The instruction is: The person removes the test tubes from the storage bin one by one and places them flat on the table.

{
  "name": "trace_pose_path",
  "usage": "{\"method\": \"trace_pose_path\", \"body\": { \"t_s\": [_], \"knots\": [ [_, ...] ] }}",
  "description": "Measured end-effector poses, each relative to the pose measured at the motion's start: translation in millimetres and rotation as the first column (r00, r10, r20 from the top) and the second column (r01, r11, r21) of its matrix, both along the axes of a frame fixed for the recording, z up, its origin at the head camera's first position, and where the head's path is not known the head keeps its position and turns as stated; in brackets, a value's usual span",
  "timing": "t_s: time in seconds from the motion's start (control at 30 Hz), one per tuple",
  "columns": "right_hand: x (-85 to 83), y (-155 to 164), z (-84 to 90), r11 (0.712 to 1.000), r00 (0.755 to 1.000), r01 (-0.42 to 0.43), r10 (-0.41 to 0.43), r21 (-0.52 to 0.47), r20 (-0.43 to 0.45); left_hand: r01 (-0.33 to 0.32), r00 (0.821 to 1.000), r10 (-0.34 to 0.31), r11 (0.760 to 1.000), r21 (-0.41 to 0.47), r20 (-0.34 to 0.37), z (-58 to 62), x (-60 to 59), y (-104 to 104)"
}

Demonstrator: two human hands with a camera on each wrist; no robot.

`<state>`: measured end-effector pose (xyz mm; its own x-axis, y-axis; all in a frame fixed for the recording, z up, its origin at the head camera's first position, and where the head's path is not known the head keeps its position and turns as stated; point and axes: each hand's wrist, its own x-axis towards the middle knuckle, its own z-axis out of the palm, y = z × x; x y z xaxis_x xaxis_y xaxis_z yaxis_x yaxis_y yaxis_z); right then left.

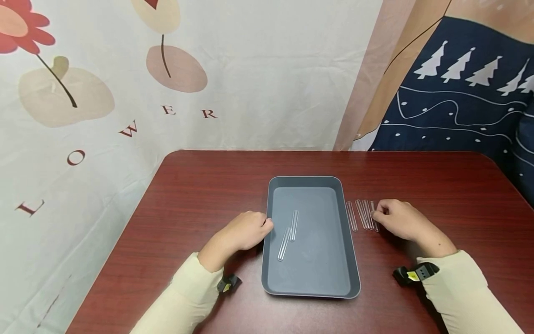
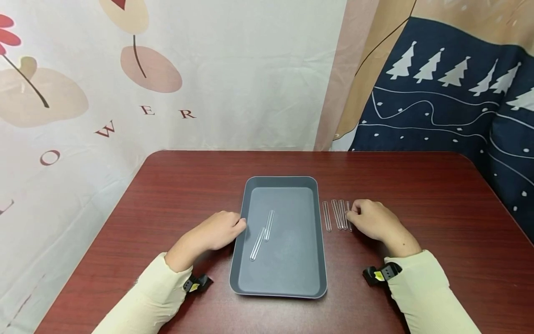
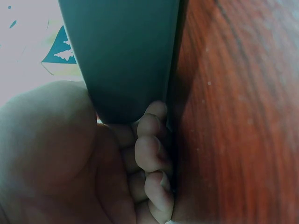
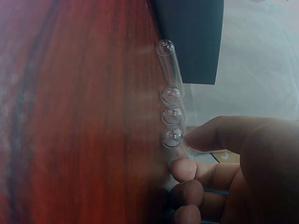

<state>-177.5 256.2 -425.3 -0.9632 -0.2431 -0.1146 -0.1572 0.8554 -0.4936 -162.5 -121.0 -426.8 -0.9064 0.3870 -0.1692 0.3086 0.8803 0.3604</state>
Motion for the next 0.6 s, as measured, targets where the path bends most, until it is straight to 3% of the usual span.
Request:
{"method": "trace_pose_path", "body": {
  "t_s": [0.6],
  "knots": [
    [-0.8,0.2,-1.2,1.000,1.000,0.000,0.000,0.018,-0.010,0.001,1.000,-0.001,1.000,-0.001,-0.006,-0.6,-0.7,-0.1]
  ]
}}
